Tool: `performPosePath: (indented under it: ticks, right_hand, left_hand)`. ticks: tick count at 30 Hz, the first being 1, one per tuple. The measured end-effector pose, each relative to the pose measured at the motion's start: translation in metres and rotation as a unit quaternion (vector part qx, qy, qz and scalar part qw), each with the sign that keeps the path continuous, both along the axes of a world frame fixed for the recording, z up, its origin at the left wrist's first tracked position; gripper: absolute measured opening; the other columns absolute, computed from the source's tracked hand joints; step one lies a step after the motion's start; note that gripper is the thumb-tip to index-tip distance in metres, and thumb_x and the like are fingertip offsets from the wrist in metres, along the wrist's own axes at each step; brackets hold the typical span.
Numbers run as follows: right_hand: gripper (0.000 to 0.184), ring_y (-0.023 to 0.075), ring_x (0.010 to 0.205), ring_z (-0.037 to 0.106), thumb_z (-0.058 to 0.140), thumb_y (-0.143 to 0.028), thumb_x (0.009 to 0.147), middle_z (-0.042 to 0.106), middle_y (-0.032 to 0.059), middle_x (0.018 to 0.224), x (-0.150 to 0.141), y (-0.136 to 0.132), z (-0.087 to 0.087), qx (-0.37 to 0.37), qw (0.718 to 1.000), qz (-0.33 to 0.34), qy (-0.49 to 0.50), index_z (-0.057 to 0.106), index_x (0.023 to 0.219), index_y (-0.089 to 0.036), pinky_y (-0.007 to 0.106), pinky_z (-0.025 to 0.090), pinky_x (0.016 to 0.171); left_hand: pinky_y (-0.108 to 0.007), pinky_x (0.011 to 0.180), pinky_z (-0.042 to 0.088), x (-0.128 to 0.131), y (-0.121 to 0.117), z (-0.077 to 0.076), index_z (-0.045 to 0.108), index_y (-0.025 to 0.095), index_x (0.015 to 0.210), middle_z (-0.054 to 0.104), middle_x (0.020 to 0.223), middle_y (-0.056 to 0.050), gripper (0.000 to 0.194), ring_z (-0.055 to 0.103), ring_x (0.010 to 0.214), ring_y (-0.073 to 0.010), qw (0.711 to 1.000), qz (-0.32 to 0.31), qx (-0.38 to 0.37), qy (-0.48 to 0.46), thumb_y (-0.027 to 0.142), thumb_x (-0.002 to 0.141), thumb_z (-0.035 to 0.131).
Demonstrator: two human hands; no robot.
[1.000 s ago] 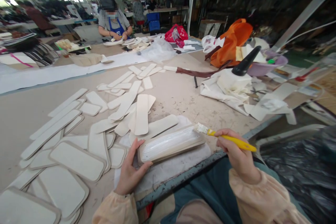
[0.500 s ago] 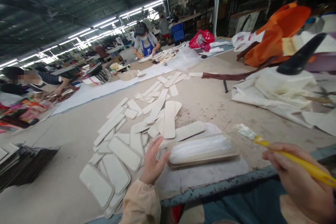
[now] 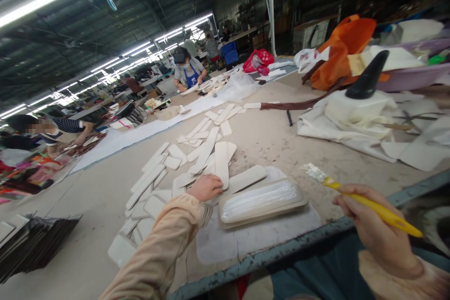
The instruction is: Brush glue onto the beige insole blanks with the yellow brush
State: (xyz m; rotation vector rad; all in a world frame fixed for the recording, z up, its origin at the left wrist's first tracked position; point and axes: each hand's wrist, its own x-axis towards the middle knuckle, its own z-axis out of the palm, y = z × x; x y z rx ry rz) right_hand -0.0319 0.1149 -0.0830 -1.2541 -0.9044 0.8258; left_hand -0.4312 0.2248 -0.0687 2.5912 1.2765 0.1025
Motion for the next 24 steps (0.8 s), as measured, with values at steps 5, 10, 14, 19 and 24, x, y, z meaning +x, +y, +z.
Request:
performPosePath:
  ticks: [5,10,14,19,24]
  right_hand:
    - [0.019,0.0170,0.061,0.052,0.068,-0.032,0.074,0.061,0.0038,0.075,-0.001,-0.001,0.001,0.005,0.999,-0.013,-0.032,0.065,0.091,-0.023,0.031,0.040,0.053]
    - [0.017,0.0161,0.059,0.053,0.066,-0.032,0.076,0.061,0.0031,0.076,-0.008,0.001,0.005,0.027,0.997,-0.006,-0.067,0.065,0.090,-0.023,0.030,0.043,0.053]
    - [0.017,0.0161,0.062,0.056,0.065,-0.029,0.077,0.062,0.0025,0.079,-0.014,0.002,0.006,0.071,0.994,-0.012,-0.084,0.064,0.093,-0.023,0.029,0.046,0.059]
    - [0.016,0.0197,0.083,0.064,0.062,-0.029,0.081,0.065,0.0060,0.095,-0.025,0.014,0.014,0.120,0.987,-0.024,-0.103,0.060,0.094,-0.021,0.037,0.049,0.086]
    - [0.031,0.0218,0.112,0.057,0.063,-0.037,0.081,0.054,0.0079,0.127,-0.041,0.044,0.037,0.136,0.986,0.097,0.026,0.044,0.103,-0.026,0.045,0.044,0.096]
  left_hand:
    - [-0.036,0.092,0.040,-0.005,0.000,0.000,0.072,0.026,0.083,0.071,0.089,-0.003,0.021,0.062,0.090,-0.0186,0.999,0.041,0.001,0.007,0.031,0.084,0.052]
    - [-0.028,0.073,0.045,-0.012,0.009,0.009,0.070,0.023,0.073,0.070,0.077,-0.002,0.017,0.061,0.075,-0.0161,0.990,0.124,-0.021,-0.065,0.031,0.078,0.056]
    - [-0.027,0.069,0.043,-0.009,0.011,0.039,0.063,0.020,0.074,0.064,0.072,-0.001,0.018,0.057,0.069,-0.0153,0.954,0.244,0.089,-0.147,0.029,0.080,0.049]
    - [-0.024,0.064,0.041,0.014,-0.017,0.104,0.055,0.020,0.082,0.053,0.062,0.004,0.015,0.051,0.060,-0.0117,0.874,0.268,0.101,-0.394,0.034,0.083,0.052]
    - [-0.023,0.055,0.044,0.046,-0.062,0.134,0.054,0.018,0.084,0.054,0.067,0.002,0.017,0.051,0.055,-0.0087,0.758,0.182,-0.108,-0.617,0.032,0.079,0.062]
